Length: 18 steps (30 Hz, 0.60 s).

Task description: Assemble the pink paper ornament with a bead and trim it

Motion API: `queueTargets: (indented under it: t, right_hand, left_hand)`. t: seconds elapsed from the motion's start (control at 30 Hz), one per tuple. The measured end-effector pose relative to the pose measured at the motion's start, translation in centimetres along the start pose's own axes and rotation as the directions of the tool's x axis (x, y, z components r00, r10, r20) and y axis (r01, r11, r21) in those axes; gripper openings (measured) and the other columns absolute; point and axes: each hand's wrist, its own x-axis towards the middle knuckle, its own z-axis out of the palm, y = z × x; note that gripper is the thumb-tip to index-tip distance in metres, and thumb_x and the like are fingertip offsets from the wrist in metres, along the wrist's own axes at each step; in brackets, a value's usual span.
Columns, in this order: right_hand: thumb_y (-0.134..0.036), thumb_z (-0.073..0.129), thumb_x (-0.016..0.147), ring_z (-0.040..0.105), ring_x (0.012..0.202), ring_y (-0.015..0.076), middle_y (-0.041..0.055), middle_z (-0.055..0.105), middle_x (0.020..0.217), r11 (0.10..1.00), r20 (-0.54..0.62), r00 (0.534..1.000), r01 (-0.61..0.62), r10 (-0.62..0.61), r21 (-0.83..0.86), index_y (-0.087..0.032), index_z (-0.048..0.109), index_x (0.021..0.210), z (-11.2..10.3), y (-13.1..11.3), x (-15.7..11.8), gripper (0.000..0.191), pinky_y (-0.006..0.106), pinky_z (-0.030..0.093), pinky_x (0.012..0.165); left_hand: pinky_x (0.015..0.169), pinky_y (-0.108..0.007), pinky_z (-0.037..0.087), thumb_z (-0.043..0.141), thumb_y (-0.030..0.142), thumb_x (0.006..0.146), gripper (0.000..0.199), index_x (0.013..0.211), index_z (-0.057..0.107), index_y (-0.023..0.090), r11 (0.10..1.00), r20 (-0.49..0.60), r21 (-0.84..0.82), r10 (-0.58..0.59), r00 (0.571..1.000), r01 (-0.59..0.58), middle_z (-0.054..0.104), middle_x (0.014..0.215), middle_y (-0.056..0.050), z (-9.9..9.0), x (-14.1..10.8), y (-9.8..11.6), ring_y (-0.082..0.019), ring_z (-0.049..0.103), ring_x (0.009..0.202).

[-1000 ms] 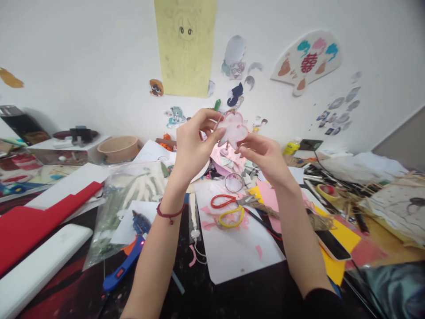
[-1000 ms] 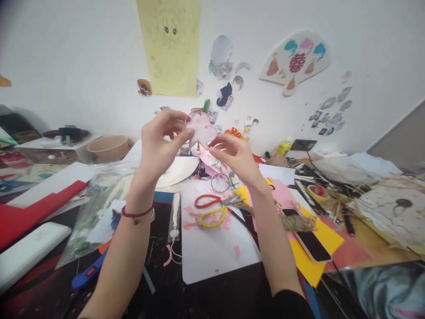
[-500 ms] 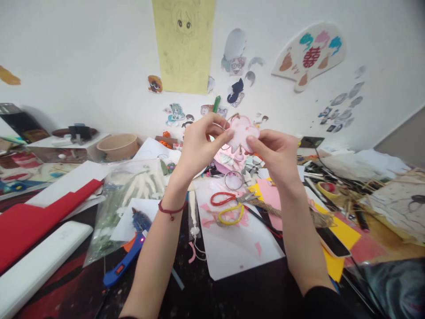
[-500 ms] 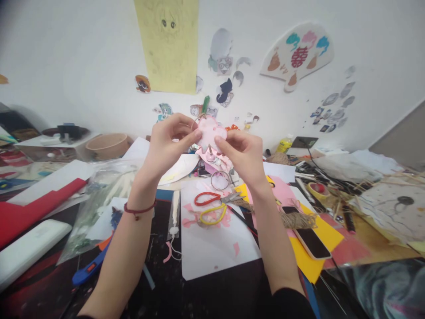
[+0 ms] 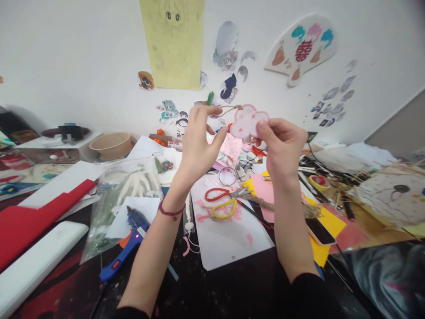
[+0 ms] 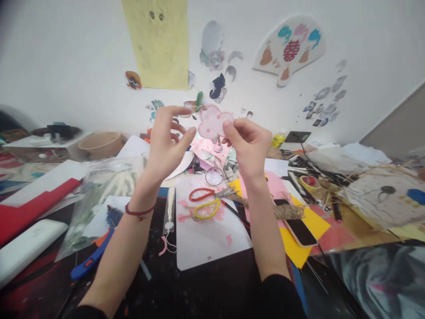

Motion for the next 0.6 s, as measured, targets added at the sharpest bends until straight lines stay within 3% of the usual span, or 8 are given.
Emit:
queueTargets:
  t: [0.07,0.13,0.17,0.2,0.3,0.37,0.47,0.6]
  right_hand:
    - [-0.046,0.086,0.079,0.054,0.050,0.0087,-0.0041,0.062,0.059,1.000,-0.060,0.998,-0.006,0.007,0.018,-0.021,0.075,0.073,-0.6,-0.6,0.3,0.028,0.025,0.042,0.048]
    - [-0.046,0.087,0.077,0.054,0.050,0.0082,-0.0042,0.063,0.060,0.998,-0.114,0.993,-0.020,0.027,0.055,-0.020,0.075,0.074,-1.2,-1.5,0.4,0.029,0.024,0.042,0.048]
    - [-0.046,0.088,0.076,0.055,0.050,0.0079,-0.0042,0.064,0.060,0.996,-0.127,0.990,-0.047,0.057,0.081,-0.021,0.075,0.074,-1.5,-1.9,0.3,0.029,0.023,0.044,0.048]
    - [-0.046,0.089,0.074,0.057,0.051,0.0077,-0.0041,0.066,0.061,0.990,-0.128,0.986,-0.091,0.105,0.110,-0.021,0.075,0.075,-1.8,-2.3,0.0,0.029,0.022,0.046,0.050]
    - [-0.044,0.093,0.070,0.065,0.058,0.0087,-0.0033,0.070,0.068,0.940,-0.091,0.950,-0.276,0.298,0.201,-0.022,0.075,0.078,-2.4,-3.6,-1.8,0.030,0.021,0.054,0.057]
    - [-0.042,0.094,0.066,0.069,0.064,0.0103,-0.0026,0.073,0.075,0.895,-0.065,0.915,-0.373,0.399,0.243,-0.022,0.076,0.082,-2.7,-4.4,-3.6,0.031,0.022,0.058,0.064]
    - [-0.036,0.096,0.062,0.072,0.070,0.0115,-0.0026,0.075,0.080,0.856,-0.077,0.880,-0.431,0.469,0.285,-0.022,0.077,0.083,-3.6,-5.4,-6.3,0.032,0.024,0.062,0.071]
    - [-0.035,0.096,0.060,0.071,0.067,0.0091,-0.0044,0.072,0.078,0.826,-0.155,0.837,-0.456,0.524,0.331,-0.021,0.074,0.081,-5.6,-6.1,-8.9,0.033,0.020,0.059,0.067]
  left_hand:
    - [0.074,-0.028,0.051,0.057,0.040,0.099,0.030,0.127,0.057,0.029,0.950,-0.131,-0.311,-0.074,0.989,0.030,0.059,0.136,-0.008,1.0,0.0,0.2,-0.017,0.065,0.093]
    - [0.073,-0.029,0.052,0.030,0.038,0.108,0.033,0.134,0.048,0.028,0.956,-0.160,-0.268,-0.164,0.974,0.117,0.054,0.140,-0.012,2.0,-0.8,0.2,-0.017,0.065,0.098]
    - [0.071,-0.029,0.051,0.020,0.029,0.108,0.038,0.133,0.048,0.024,0.986,-0.070,0.004,-0.169,0.983,0.169,0.054,0.138,-0.015,2.5,-1.7,0.0,-0.017,0.064,0.095]
    - [0.074,-0.030,0.052,0.020,0.025,0.107,0.038,0.133,0.048,0.022,0.947,0.179,0.297,-0.179,0.967,0.121,0.056,0.135,-0.016,3.1,-3.0,-0.3,-0.018,0.064,0.098]
    - [0.083,-0.037,0.055,0.062,0.027,0.095,0.011,0.099,0.067,0.018,0.903,0.533,0.428,-0.222,0.816,-0.034,0.071,0.097,-0.011,4.4,-8.2,-1.2,-0.024,0.068,0.091]
    - [0.092,-0.046,0.055,0.066,0.022,0.092,0.010,0.091,0.069,0.012,0.854,0.615,0.511,-0.282,0.736,-0.100,0.072,0.095,-0.015,4.8,-11.7,-1.8,-0.030,0.068,0.100]
    - [0.101,-0.051,0.055,0.067,0.032,0.098,0.025,0.115,0.068,0.013,0.777,0.665,0.607,-0.382,0.642,-0.166,0.070,0.117,-0.011,4.7,-15.1,-2.7,-0.026,0.067,0.112]
    - [0.098,-0.048,0.059,0.066,0.038,0.099,0.040,0.132,0.062,0.015,0.727,0.680,0.654,-0.444,0.583,-0.209,0.064,0.133,-0.013,4.4,-16.1,-4.0,-0.026,0.066,0.116]
